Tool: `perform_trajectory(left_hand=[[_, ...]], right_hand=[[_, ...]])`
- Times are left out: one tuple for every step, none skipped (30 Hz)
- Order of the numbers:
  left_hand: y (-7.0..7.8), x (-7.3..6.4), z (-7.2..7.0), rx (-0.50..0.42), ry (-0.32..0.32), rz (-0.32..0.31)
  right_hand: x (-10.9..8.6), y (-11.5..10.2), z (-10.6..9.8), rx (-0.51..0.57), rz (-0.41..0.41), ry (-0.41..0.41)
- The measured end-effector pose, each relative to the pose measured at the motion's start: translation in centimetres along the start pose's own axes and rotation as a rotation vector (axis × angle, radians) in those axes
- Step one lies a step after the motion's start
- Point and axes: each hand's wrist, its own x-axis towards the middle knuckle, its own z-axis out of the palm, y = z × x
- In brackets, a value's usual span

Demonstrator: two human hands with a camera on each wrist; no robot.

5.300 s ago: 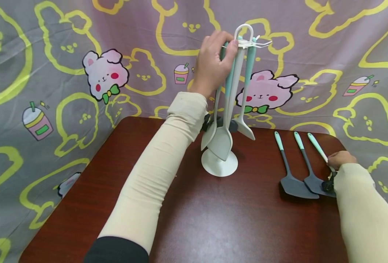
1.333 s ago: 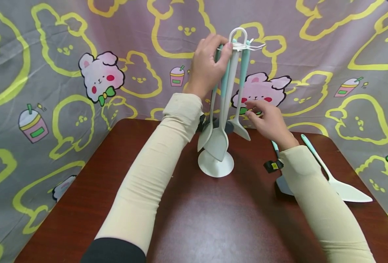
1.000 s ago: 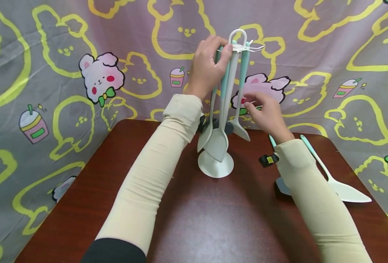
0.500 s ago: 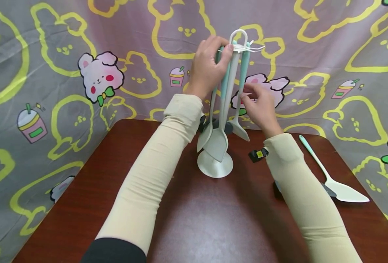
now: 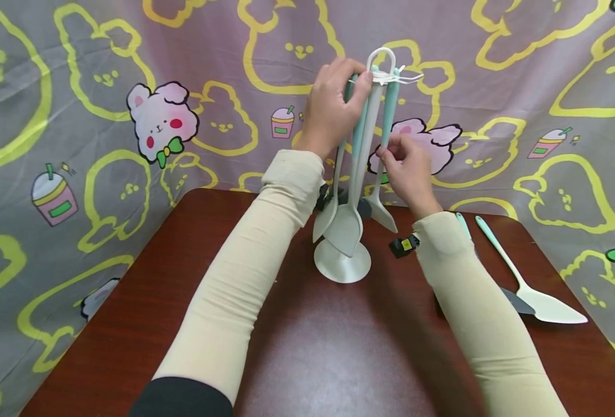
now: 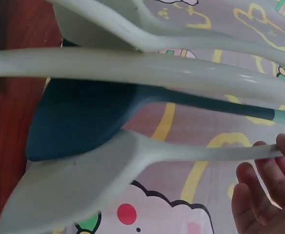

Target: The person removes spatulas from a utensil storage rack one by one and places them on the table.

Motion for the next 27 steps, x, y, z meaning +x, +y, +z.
perform_trajectory(left_hand=[[0.0, 0.0, 0.0, -0.002, -0.002, 0.002], [0.0, 0.0, 0.0, -0.003, -0.001, 0.005], [0.0, 0.0, 0.0, -0.004, -0.001, 0.003], [0.0, 0.0, 0.0, -0.005, -0.001, 0.002], [0.0, 0.0, 0.0, -0.005, -0.002, 0.000], [0.0, 0.0, 0.0, -0.006, -0.001, -0.002], [0.0, 0.0, -0.1, -0.004, -0.004, -0.004], [0.1, 0.0, -0.1, -0.004, -0.005, -0.005], [0.1, 0.0, -0.1, -0.006, -0.006, -0.006], [0.1, 0.0, -0.1, -0.007, -0.008, -0.007], [0.1, -0.1, -0.1, -0.008, -0.008, -0.008], [0.1, -0.1, -0.2, -0.010, -0.010, -0.011], [0.1, -0.1, -0.2, -0.009, -0.009, -0.012], [0.1, -0.1, -0.2, -0.010, -0.010, -0.015], [0.1, -0.2, -0.2, -0.009, -0.010, -0.017], [0.1, -0.2, -0.2, -0.010, -0.011, -0.020], [0.1, -0.2, -0.2, -0.011, -0.010, -0.020], [0.1, -0.2, -0.3, -0.012, -0.011, -0.021], [0.1, -0.2, -0.3, -0.014, -0.012, -0.022], [0.1, -0.2, -0.3, -0.017, -0.015, -0.026], [0.2, -0.2, -0.3, -0.020, -0.016, -0.026], [0.2, -0.2, -0.3, -0.023, -0.016, -0.026], [0.1, -0.2, -0.4, -0.023, -0.016, -0.025], [0.2, -0.1, -0.4, -0.025, -0.017, -0.027], [0.2, -0.1, -0.4, -0.026, -0.018, -0.028], [0.2, -0.1, -0.4, -0.024, -0.018, -0.027], [0.2, -0.1, -0.4, -0.023, -0.019, -0.026]], right_hand=[[0.0, 0.1, -0.1, -0.005, -0.002, 0.002], [-0.1, 0.1, -0.1, -0.009, -0.005, 0.003], [-0.1, 0.2, -0.2, -0.011, -0.007, 0.002], [-0.1, 0.2, -0.2, -0.008, -0.007, 0.000], [-0.1, 0.3, -0.3, -0.002, -0.006, -0.004], [-0.2, 0.3, -0.3, 0.004, -0.005, -0.005], [-0.2, 0.4, -0.4, 0.011, -0.005, -0.004], [-0.2, 0.4, -0.5, 0.025, -0.004, -0.002], [-0.2, 0.5, -0.5, 0.033, -0.002, 0.001], [-0.2, 0.6, -0.6, 0.038, 0.000, 0.003], [-0.3, 0.7, -0.7, 0.045, 0.000, 0.006], [-0.4, 0.8, -0.8, 0.047, -0.002, 0.011], [-0.4, 0.9, -0.9, 0.051, -0.002, 0.013], [-0.5, 1.0, -1.0, 0.053, -0.002, 0.016], [-0.6, 1.0, -1.1, 0.054, 0.003, 0.017], [-0.6, 1.1, -1.2, 0.056, 0.007, 0.018], [-0.7, 1.1, -1.3, 0.060, 0.010, 0.018], [-0.8, 1.1, -1.4, 0.057, 0.016, 0.018], [-0.8, 1.0, -1.5, 0.059, 0.021, 0.018], [-0.8, 1.0, -1.6, 0.056, 0.024, 0.016], [-0.9, 0.9, -1.8, 0.056, 0.024, 0.015], [-0.9, 0.9, -1.9, 0.054, 0.019, 0.017], [-0.9, 1.0, -2.0, 0.053, 0.013, 0.018], [-0.9, 1.0, -2.1, 0.052, 0.006, 0.020], [-1.0, 1.0, -2.2, 0.052, 0.002, 0.022], [-1.0, 1.1, -2.3, 0.054, -0.003, 0.025], [-1.1, 1.1, -2.3, 0.059, -0.007, 0.030]])
